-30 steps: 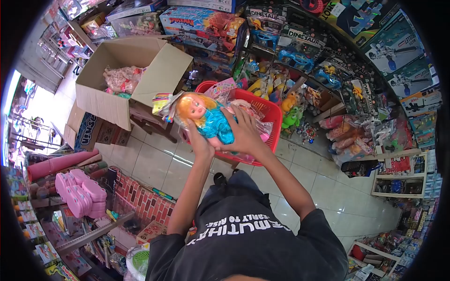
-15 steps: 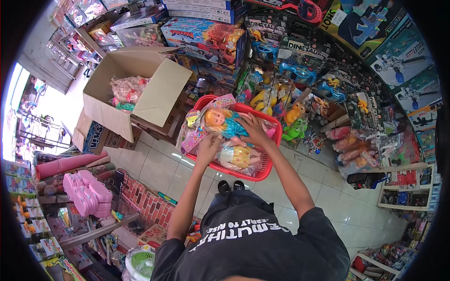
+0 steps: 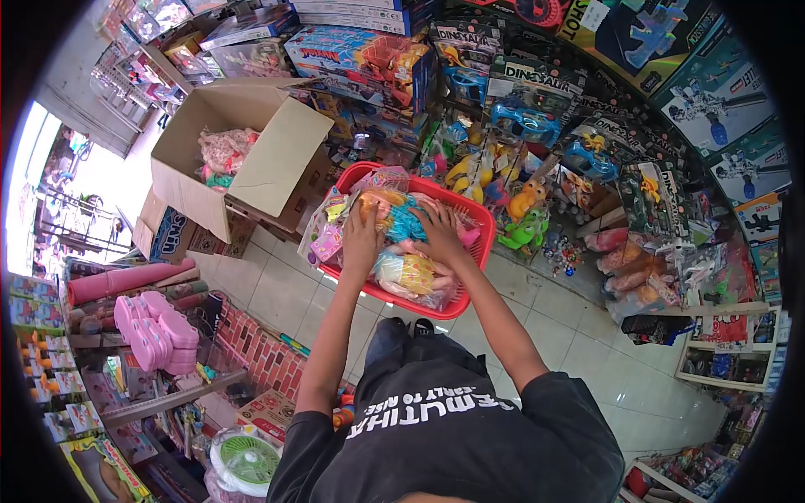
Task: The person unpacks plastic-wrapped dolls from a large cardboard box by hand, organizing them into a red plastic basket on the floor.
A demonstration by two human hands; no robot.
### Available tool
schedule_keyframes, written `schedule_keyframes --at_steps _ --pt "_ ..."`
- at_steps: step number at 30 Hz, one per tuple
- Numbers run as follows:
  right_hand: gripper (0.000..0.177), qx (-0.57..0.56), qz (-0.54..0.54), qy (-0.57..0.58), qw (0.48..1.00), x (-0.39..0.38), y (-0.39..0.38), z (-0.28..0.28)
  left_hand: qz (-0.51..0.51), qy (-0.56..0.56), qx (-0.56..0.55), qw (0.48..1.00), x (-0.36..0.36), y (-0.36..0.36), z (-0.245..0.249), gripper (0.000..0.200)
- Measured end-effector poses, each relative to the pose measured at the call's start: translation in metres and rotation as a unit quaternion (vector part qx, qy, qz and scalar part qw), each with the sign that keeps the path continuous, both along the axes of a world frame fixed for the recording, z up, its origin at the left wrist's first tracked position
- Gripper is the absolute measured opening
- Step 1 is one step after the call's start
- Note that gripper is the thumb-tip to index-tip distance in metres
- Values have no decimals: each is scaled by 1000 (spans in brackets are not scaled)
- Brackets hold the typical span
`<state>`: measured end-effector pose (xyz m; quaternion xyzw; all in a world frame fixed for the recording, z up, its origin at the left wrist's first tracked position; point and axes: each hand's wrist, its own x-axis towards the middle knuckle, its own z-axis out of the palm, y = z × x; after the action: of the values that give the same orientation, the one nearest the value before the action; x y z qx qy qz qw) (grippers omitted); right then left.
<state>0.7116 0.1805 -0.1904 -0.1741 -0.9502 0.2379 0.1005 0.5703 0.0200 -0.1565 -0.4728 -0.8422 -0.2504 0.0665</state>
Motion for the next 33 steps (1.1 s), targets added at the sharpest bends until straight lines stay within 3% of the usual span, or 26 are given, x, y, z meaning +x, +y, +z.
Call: schedule_keyframes --at_steps 5,11,13,14,16,18,20,22,24,26,28,30,31,33 --pt "82 -10 4 -15 1000 -3 -4 6 6 18 -36 999 -4 1 -9 65" --pt "76 81 -62 5 995 10 -21 6 -9 17 -16 1000 0 -4 2 62" --pt "67 20 -89 105 990 26 -43 24 -6 -7 21 1000 10 -15 15 60" --pt "55 -6 -75 135 988 33 -52 29 -17 -57 100 993 15 -23 20 52" --pt "44 -155 -15 139 978 47 -77 56 -33 -165 195 966 27 -46 32 38" --pt "33 -285 46 25 957 53 -106 95 -39 -294 188 936 40 -86 32 27" --pt "30 -442 128 -89 883 42 -132 96 -22 -421 158 893 47 -129 17 24" --pt "30 -460 181 -122 860 23 -160 69 -6 -474 151 867 44 -172 -14 24" --pt "31 -470 238 -152 836 -7 -187 19 101 -586 124 794 29 -214 -70 25" --pt "33 -558 241 -138 782 -33 -217 -47 85 -583 29 807 1 -277 -155 29" --pt "33 -555 198 -207 781 -62 -235 -76 104 -524 -62 843 -22 -347 -240 35" --pt "34 -551 146 -273 775 -83 -251 -113 188 -483 -208 829 -43 -405 -269 39" --pt "36 -513 114 -299 796 -88 -254 -140 187 -483 -206 830 -56 -417 -262 39" --pt "39 -403 69 -321 854 -87 -260 -199 328 -648 -132 675 -74 -443 -234 40"
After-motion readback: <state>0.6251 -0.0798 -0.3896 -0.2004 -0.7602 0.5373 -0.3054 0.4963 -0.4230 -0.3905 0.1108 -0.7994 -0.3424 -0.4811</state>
